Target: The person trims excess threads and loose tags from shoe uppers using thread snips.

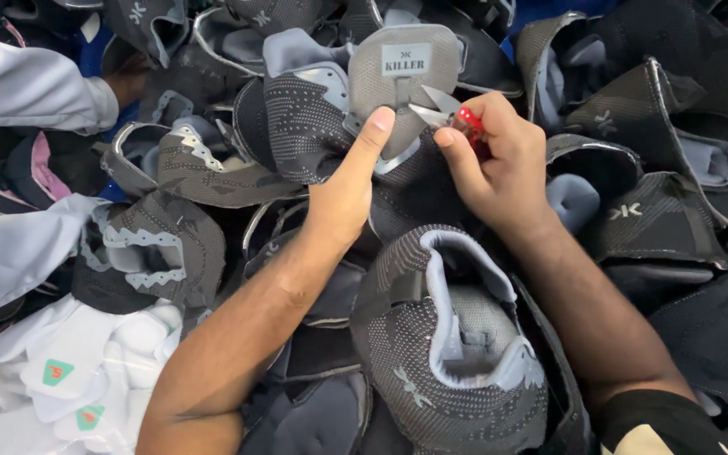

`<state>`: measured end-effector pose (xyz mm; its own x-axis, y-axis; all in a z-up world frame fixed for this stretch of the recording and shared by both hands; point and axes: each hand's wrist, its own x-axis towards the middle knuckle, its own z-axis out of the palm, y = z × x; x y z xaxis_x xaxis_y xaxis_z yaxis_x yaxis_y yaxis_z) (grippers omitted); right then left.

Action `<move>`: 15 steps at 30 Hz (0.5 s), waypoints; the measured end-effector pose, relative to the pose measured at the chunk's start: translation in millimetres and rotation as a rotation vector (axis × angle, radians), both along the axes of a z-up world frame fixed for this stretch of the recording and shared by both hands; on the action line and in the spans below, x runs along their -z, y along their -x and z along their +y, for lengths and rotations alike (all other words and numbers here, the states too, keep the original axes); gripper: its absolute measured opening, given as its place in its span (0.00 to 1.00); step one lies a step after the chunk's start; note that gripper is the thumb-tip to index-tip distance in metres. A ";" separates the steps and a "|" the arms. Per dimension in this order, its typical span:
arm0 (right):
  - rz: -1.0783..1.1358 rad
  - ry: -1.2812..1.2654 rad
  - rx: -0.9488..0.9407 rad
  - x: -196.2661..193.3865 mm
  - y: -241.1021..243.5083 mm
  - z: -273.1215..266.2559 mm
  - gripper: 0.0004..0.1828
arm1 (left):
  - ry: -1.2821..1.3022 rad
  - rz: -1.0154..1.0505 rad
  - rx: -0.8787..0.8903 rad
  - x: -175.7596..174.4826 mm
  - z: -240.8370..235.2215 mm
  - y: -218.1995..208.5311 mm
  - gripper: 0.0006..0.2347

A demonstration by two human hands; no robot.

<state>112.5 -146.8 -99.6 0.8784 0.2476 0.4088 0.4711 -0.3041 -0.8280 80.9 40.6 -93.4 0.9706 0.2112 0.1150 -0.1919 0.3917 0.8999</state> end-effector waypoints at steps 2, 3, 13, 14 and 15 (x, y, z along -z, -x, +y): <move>-0.049 0.041 0.017 0.7 0.1 -1.3 0.13 | -0.155 -0.054 -0.011 2.2 0.7 0.2 0.10; -0.050 0.040 0.018 0.8 -0.1 -2.2 0.13 | -0.156 -0.055 -0.010 2.5 0.4 1.1 0.10; -0.147 0.036 0.042 20.0 -2.2 -12.8 0.12 | -0.325 -0.074 0.001 -0.2 0.6 3.7 0.09; -0.077 -0.057 0.052 27.2 -3.1 -14.7 0.10 | -0.226 -0.062 0.007 -0.4 1.6 2.9 0.10; -0.078 -0.057 0.051 25.9 -2.3 -14.2 0.10 | -0.226 -0.063 0.005 2.5 1.2 1.2 0.10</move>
<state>114.8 -161.0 -125.5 0.8544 0.1778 0.4883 0.5197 -0.2826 -0.8063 79.7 41.8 -95.9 0.9611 0.1683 0.2189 -0.2487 0.1830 0.9511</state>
